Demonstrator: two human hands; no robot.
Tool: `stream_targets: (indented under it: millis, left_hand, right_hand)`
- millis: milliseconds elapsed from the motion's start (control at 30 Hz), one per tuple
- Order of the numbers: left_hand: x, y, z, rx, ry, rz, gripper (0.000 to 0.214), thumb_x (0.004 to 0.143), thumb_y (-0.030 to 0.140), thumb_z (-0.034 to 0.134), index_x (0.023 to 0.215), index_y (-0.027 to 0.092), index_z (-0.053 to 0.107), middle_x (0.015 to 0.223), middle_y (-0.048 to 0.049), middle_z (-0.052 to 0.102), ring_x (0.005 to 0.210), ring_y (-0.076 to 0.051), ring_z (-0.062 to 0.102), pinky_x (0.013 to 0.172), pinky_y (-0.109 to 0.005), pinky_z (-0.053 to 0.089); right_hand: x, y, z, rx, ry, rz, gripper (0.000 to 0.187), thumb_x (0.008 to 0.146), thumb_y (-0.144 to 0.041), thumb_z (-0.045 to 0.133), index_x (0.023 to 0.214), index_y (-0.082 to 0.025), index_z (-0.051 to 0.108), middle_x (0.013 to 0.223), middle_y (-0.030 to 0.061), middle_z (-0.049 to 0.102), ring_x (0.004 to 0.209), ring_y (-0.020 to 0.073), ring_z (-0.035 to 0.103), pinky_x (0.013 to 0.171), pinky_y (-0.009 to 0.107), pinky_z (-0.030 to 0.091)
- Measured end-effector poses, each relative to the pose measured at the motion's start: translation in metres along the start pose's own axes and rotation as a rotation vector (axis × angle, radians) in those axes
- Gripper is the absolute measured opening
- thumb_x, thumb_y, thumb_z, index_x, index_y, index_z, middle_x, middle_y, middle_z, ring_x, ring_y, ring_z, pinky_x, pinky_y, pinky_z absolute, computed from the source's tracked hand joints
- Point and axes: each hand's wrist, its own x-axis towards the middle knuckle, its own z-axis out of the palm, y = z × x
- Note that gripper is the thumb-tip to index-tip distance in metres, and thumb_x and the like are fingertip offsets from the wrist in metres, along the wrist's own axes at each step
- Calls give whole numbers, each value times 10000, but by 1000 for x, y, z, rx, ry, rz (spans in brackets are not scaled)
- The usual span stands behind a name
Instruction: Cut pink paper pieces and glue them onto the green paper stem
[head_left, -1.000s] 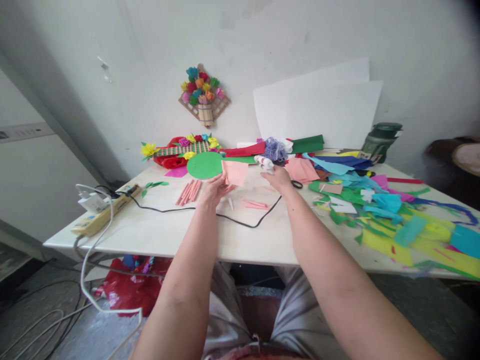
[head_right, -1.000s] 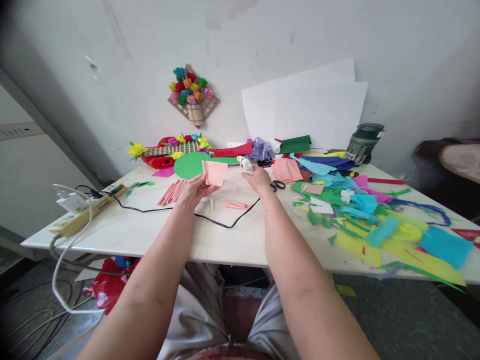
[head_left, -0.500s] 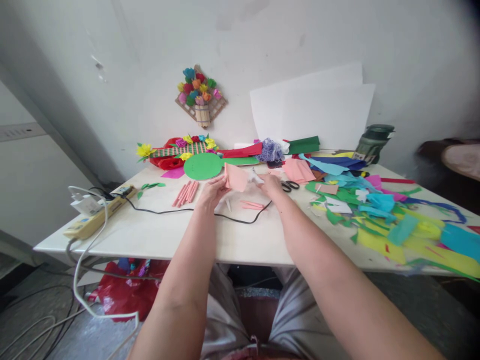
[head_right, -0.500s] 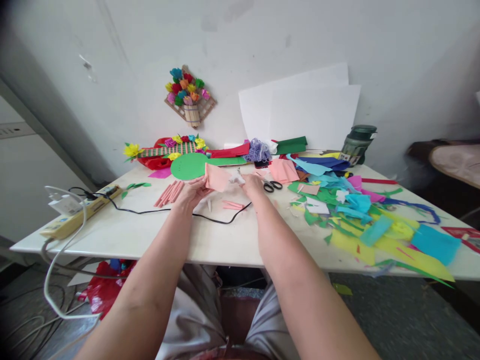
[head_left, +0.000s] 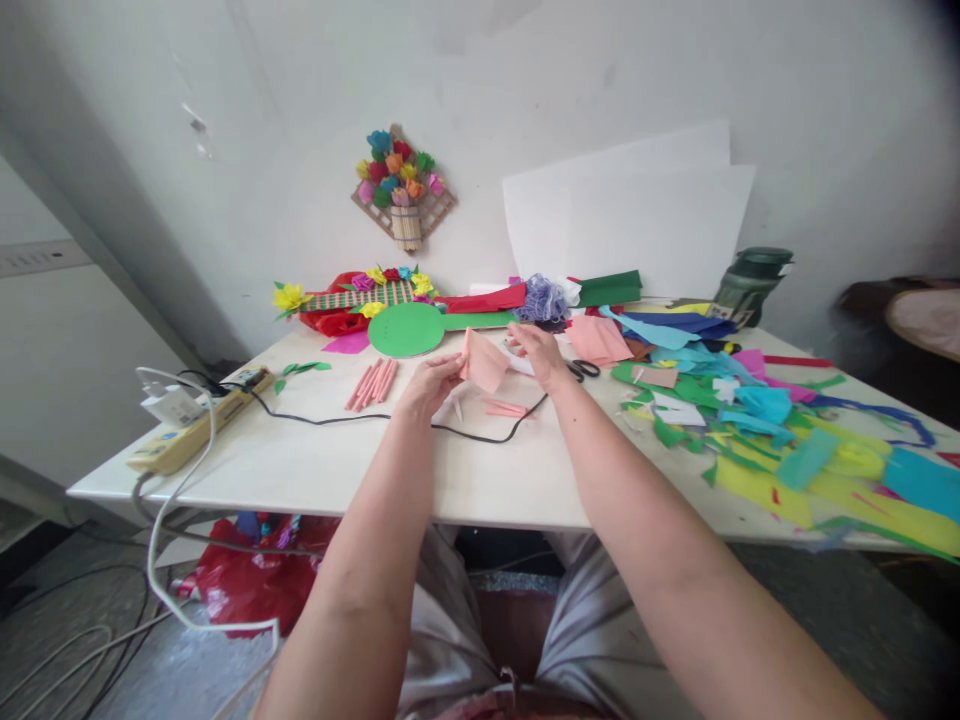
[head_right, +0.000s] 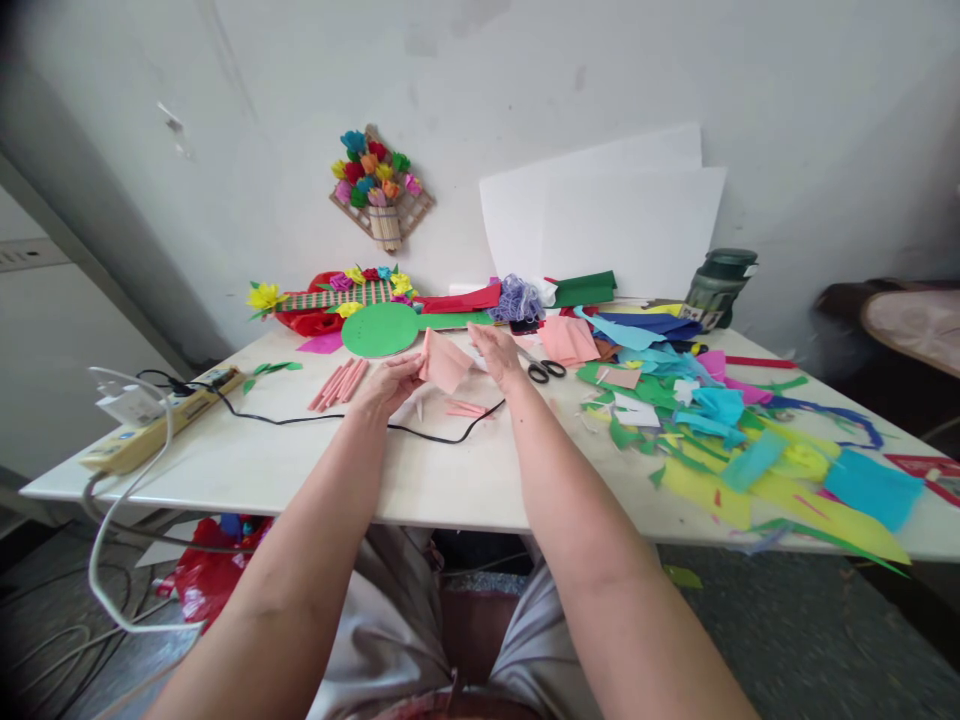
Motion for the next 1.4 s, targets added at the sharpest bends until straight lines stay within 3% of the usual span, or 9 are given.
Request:
stream_targets:
  millis: [100, 233, 567, 800, 1400]
  left_hand:
    - [-2, 0, 3, 13, -24, -36, 170, 578, 193, 788, 685, 92, 703, 631, -39, 652, 589, -100, 569, 651, -243, 457]
    - [-3, -1, 3, 40, -31, -56, 192, 576, 198, 791, 714, 93, 709, 639, -39, 655, 592, -102, 575, 647, -243, 452]
    - [-2, 0, 6, 112, 3, -50, 216, 526, 223, 812, 662, 98, 701, 622, -37, 645, 582, -98, 570, 631, -235, 446]
    - [-2, -1, 6, 177, 41, -32, 238, 492, 239, 821, 652, 110, 700, 615, -36, 646, 567, -100, 563, 623, -242, 441]
    - [-1, -2, 10, 359, 141, 57, 276, 472, 281, 819, 671, 115, 723, 611, -45, 658, 563, -114, 554, 607, -250, 431]
  right_hand:
    - [-8, -8, 6, 234, -164, 98, 414, 695, -550, 600, 840, -164, 638, 837, 32, 638, 758, 151, 572, 663, 264, 419]
    - [-19, -17, 13, 294, -287, 241, 367, 601, -478, 695, 775, -165, 617, 706, 11, 618, 657, 149, 553, 595, 263, 402]
    - [-13, -3, 22, 109, -207, 202, 315, 553, -419, 669, 531, -165, 485, 485, -53, 437, 466, 74, 376, 460, 228, 261]
    - [-17, -11, 23, 87, -180, 157, 271, 575, -398, 642, 553, -151, 535, 498, -37, 466, 489, 84, 399, 467, 224, 280]
    - [-20, -15, 27, -25, -98, 91, 306, 584, -372, 592, 470, -195, 370, 469, -61, 293, 486, 75, 292, 463, 236, 194]
